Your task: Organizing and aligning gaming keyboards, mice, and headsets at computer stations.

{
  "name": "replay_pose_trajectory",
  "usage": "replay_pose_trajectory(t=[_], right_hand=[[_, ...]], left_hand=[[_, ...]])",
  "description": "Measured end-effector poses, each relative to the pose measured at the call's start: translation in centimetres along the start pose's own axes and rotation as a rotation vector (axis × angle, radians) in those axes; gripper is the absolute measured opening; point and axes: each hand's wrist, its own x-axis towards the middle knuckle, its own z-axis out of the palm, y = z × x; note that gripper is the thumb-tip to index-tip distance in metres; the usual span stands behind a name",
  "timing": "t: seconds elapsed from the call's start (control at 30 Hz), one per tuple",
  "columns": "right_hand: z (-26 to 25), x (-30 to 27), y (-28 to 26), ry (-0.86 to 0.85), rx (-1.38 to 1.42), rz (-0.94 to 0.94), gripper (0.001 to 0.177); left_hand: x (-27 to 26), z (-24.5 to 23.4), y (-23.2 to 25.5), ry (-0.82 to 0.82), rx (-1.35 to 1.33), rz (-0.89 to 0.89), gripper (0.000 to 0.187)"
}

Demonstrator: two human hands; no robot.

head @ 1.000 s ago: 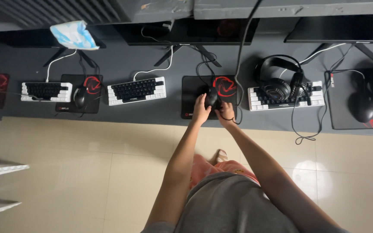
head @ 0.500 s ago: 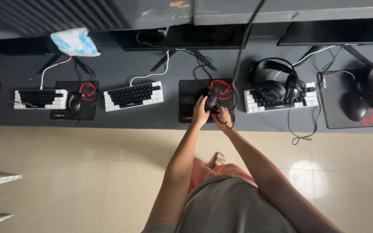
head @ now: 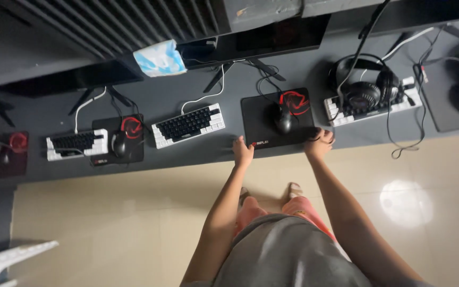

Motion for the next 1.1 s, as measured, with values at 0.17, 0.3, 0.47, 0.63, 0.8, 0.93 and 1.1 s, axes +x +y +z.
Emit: replay_pose_trajectory(t=[0.17,0.3,0.47,0.63,0.8,0.93,1.1], right_hand=[[0.4,-1.5,-0.6,-0.1,0.149,0.171,0.039],[-1.0,-1.9,-2.0,-0.017,0.171,0.098,0.048],[1.2,-2.4,-0.4,-0.078,0.126,0.067,0.043],[-1.8,-5.9,-7.0,0.138,0.126,0.027,0.061],[-0.1,-10.8,-17.6,-0.279,0.559,0.19,0.055],[6.9,-11.0,-23.6,-0.421,0.665,-0.049,0.043],[13.3,-8.3,-29.1,-0.406,0.452,-0.367,0.061]], left_hand=[[0.3,0.8,-2.7,-0.126,-0.155,-0.009,0.043],[0.5,1.5,-3.2,-0.088,-0.099,0.116,0.043],[0.6,-0.3,-1.6,-0.171,-0.201,-0.028,0.046],[1.0,-3.1,-1.7,-0.115,-0.243,-0.014,0.047],[2.9,-7.7,-6.2,0.06,-0.219,-0.006,0.041],[4.8,-14.6,-10.2,0.153,-0.15,-0.028,0.04],[7.1,-20.9,-16.5,0.33,0.008,-0.02,0.057]])
